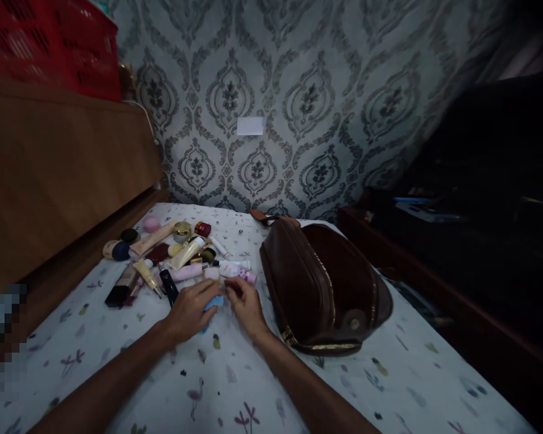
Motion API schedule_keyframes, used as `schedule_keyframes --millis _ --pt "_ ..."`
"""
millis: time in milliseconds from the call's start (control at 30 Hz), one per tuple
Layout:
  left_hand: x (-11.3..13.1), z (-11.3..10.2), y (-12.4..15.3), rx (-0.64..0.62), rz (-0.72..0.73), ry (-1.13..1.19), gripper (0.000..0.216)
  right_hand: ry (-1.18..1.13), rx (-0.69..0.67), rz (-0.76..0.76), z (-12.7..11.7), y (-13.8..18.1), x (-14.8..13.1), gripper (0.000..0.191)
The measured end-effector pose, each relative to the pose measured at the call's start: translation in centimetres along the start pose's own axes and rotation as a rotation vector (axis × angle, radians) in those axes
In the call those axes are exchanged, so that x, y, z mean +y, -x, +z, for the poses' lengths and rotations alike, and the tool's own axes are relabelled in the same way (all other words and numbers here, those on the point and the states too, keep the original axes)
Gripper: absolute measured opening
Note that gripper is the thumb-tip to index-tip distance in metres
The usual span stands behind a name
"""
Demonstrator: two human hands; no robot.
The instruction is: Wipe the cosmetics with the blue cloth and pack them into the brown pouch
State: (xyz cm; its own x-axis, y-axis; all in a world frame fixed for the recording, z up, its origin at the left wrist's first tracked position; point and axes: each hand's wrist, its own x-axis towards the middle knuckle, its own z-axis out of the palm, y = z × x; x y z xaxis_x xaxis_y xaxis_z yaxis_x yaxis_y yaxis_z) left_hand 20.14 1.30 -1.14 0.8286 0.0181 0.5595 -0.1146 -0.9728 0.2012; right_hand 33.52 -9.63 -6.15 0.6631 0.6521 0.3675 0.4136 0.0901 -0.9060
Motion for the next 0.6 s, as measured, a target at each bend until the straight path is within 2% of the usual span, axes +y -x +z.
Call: schedule_keyframes --millis 233,433,600 --pt "-0.64 0.1 0.42 -0.057 -0.076 -0.021 0.017 0.036 -0.031 -0.016 -0.28 -0.11 0.02 0.019" --pt "-0.41 0.38 0.56 -0.165 -0.109 -0.063 0.026 0.065 -0.049 -0.034 -0.28 0.04 0.01 0.018" --pt "-0.13 0.16 0.45 -0.201 -0.14 -0.1 0.028 0.086 -0.061 -0.042 -0.42 0.04 -0.11 0.019"
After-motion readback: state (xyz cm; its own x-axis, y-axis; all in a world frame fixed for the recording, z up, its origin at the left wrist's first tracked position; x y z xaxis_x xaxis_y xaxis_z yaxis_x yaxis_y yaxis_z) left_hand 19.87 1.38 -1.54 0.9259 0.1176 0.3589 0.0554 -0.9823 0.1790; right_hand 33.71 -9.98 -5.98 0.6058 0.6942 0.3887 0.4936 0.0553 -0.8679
